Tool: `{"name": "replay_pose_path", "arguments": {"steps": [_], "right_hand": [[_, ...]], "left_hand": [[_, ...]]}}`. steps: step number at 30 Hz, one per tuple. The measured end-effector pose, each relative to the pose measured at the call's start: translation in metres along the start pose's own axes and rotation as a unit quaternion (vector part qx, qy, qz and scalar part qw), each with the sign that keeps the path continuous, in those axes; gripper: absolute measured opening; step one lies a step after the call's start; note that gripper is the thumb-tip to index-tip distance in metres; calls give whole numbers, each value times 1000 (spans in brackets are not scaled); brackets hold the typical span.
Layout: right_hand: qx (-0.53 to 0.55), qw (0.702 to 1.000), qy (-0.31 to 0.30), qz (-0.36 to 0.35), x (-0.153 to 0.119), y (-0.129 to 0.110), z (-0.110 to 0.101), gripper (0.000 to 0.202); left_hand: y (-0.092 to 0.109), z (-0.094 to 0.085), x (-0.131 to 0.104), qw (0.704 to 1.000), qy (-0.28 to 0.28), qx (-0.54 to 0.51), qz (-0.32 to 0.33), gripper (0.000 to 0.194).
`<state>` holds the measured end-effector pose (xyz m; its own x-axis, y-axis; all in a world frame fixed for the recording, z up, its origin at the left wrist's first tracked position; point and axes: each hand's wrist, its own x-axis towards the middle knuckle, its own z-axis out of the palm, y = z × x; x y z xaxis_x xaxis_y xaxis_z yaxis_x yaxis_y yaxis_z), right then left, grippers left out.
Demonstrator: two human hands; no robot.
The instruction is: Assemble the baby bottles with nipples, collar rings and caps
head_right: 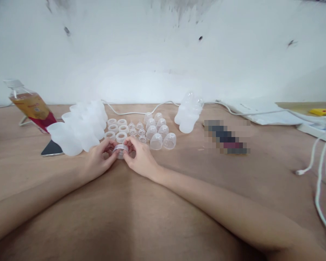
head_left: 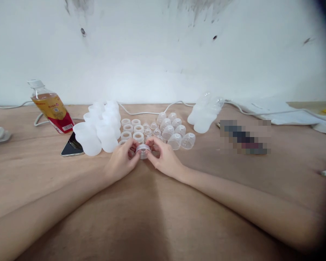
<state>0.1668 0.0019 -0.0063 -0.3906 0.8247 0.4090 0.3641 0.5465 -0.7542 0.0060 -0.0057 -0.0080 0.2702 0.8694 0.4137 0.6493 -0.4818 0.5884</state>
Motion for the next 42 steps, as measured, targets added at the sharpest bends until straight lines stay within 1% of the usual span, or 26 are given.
{"name": "replay_pose_path", "arguments": {"steps": [3,9,14,18,22,25,27,29,30,31,33,35,37,38,40,42], "right_hand": [[15,1000,-4,-3,-1,1,0,10],[-4,1000,17,5,0,2,0,5],[0,1000,6,-3,1,3,1,4],[-33,999,11,-18,0,5,2,3],[-47,999,4,-13,0,4,3,2],[-40,999,6,-14,-1,2,1,9],[-5,1000,2,-7,-1,2,0,16],[61,998,-5,26,0,4,-1,21],[101,994,-8,49,0,5,-1,23],[142,987,-11,75,1,7,-2,25],[218,969,-10,119,3,10,-2,29],[275,951,-1,145,5,11,-2,33],[307,939,7,153,6,10,-2,34],[316,936,8,152,6,9,-2,34],[323,936,1,142,6,8,-1,34],[322,937,-6,133,5,8,-1,34]], "left_hand": [[1,0,-2,1000,0,5,-1,5],[0,2,-1,1000,-6,23,-1,5],[0,2,-1,1000,-8,17,-5,5],[-1,2,1,999,-23,26,9,4],[-3,3,2,999,-27,39,25,4],[-2,3,0,998,-27,45,20,7],[1,1,-2,997,-36,67,19,13],[8,-8,-3,990,-37,125,52,23],[12,-14,-3,982,-26,169,84,29],[16,-22,-1,971,-6,210,117,32],[22,-43,4,947,50,280,148,35],[23,-64,11,926,93,345,122,37],[18,-80,17,909,124,388,88,43],[13,-86,19,903,130,402,80,45],[1,-92,21,891,126,430,73,43],[-9,-92,21,883,113,451,68,40]]}}
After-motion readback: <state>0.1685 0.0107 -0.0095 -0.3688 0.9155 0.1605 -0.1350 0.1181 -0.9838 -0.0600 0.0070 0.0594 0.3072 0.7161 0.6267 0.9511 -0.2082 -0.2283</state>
